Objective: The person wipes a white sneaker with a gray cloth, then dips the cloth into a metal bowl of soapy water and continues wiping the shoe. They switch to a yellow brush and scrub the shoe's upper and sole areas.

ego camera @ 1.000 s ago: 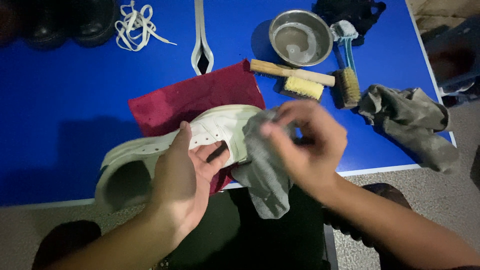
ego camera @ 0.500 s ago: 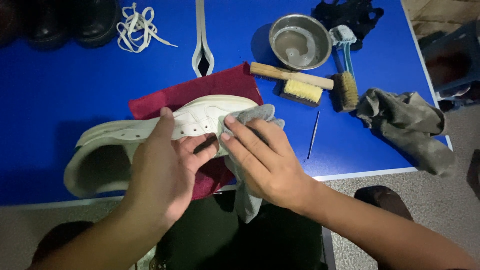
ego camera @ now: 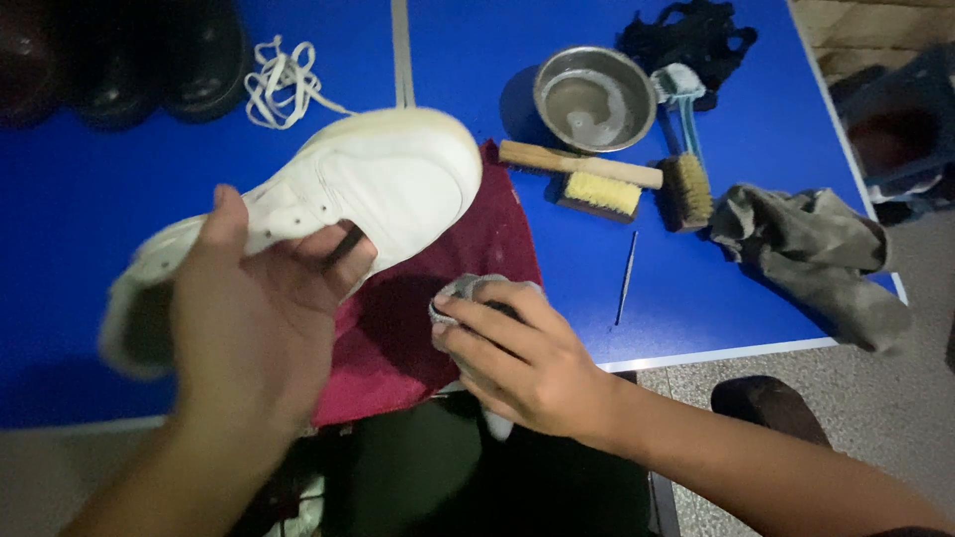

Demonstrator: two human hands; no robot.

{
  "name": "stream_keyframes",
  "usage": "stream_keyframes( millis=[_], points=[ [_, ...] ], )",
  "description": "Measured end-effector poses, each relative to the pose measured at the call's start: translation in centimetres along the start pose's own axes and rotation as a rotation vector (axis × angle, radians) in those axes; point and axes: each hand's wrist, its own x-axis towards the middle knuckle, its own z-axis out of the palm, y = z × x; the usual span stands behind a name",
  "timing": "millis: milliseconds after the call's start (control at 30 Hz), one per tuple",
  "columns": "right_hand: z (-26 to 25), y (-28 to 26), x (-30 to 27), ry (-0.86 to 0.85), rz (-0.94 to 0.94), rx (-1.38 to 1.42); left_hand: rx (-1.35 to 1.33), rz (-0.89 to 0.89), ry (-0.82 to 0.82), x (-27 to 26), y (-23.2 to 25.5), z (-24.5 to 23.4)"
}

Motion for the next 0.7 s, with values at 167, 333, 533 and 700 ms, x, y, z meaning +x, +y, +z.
stream_keyframes(
  millis=[167,333,533,700],
  points=[
    [-1.0,0.9,-1.0,0.178,0.07,-0.1,0.052,-0.001,0.097,-0.8,-3.1,1.1],
    [-2.3,1.5,0.3,0.242,0.142,-0.13,1.163,-0.273,0.087,-2.8,-6.3,0.3],
    [-1.6,2.4,0.4,0.026,0.034,-0.119,1.094,0.95,-0.307,-3.0,-8.3,-2.2],
    [-1.5,3.6,-0.4,-0.071,-0.009,-0.106,1.081,1.011,-0.319,-2.1,-9.1,-2.5]
  ],
)
